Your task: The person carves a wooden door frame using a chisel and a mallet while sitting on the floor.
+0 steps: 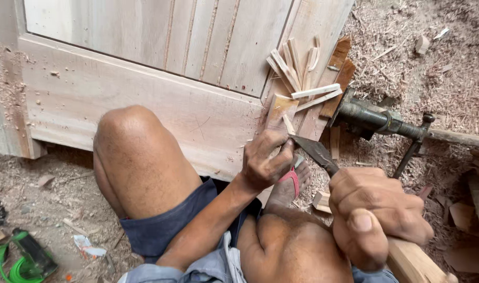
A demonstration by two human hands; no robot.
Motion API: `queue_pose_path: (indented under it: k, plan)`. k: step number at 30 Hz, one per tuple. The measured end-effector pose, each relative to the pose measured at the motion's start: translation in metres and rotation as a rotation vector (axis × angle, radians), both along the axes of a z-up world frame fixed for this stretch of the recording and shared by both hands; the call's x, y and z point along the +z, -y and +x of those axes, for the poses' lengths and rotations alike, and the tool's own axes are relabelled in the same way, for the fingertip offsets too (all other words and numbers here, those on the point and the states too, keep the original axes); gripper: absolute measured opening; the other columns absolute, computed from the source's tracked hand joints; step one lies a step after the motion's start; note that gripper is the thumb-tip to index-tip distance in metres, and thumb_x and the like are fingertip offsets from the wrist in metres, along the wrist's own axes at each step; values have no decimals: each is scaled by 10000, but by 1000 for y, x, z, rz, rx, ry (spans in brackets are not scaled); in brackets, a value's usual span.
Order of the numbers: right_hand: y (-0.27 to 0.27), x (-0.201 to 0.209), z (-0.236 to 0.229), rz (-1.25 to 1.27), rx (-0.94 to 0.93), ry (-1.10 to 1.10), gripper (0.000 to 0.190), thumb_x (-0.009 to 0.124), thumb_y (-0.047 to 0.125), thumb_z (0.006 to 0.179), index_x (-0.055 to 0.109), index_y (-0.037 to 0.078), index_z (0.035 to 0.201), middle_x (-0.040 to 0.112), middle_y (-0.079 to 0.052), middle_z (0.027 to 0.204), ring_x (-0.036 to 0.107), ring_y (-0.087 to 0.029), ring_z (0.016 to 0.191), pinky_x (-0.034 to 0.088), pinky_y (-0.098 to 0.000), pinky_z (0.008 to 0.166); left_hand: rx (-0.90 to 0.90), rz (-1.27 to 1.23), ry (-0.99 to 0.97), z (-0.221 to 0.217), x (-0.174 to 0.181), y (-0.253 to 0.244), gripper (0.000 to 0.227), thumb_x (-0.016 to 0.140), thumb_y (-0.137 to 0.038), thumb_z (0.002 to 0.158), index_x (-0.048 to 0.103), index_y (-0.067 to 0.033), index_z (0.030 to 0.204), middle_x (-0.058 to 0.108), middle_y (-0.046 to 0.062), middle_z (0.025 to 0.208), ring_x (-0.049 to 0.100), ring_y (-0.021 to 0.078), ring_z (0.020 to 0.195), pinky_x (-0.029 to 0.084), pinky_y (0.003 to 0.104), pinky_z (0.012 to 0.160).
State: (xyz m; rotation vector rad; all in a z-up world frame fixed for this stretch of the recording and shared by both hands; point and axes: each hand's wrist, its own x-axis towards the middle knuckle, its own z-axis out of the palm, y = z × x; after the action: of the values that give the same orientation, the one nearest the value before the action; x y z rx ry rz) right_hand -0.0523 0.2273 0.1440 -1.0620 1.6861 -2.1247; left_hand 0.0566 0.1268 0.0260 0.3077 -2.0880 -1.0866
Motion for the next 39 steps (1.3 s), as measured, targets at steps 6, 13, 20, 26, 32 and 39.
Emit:
queue_pose_path:
  k: [6, 13, 20, 26, 32, 39]
  plan:
    - [43, 37, -7, -126, 9, 13, 169, 561, 59, 879, 465, 96, 745, 439, 13, 498, 397, -101, 388, 410, -319, 381, 52, -8, 15, -13, 7, 0, 148, 754, -113, 910, 624, -48, 884, 623, 98, 945, 661, 217, 810, 575, 347, 633]
    - [28, -4, -24, -81, -41, 129, 171, 527, 70, 921, 441, 69, 773, 451, -18, 556, 417, -122, 434, 391, -306, 357, 7, 8, 74, 3, 7, 1, 126, 689, -61, 854, 709, -31, 974, 606, 102, 963, 644, 248, 834, 577, 407, 678]
    - [4, 5, -9, -21, 25, 115, 196, 574, 131, 929, 510, 111, 744, 531, 46, 568, 415, -84, 411, 394, -276, 387, 35, -46, -42, -11, 3, -7, 196, 765, -140, 888, 599, -36, 880, 588, 95, 982, 658, 260, 883, 619, 428, 762]
    - [17, -87, -25, -102, -30, 230, 168, 553, 1, 923, 487, 93, 799, 480, 42, 595, 388, -74, 434, 383, -255, 386, 0, -64, 11, 0, 9, 3, 115, 772, -53, 904, 662, -29, 925, 609, 83, 941, 655, 244, 811, 559, 389, 644]
    - [9, -57, -20, 37, -37, 45, 177, 508, -15, 945, 470, 61, 789, 451, 9, 586, 398, -111, 427, 374, -301, 381, -31, -23, -53, 5, -3, -4, 140, 765, -63, 924, 642, -24, 978, 628, 86, 950, 660, 230, 798, 563, 371, 629]
    - [-2, -32, -3, -46, 46, -40, 71, 523, 50, 1004, 521, 114, 972, 522, -35, 663, 482, -147, 492, 470, -362, 456, -57, -36, 45, 0, -9, -5, 152, 747, -77, 955, 614, -7, 978, 622, 109, 970, 649, 247, 819, 563, 374, 644]
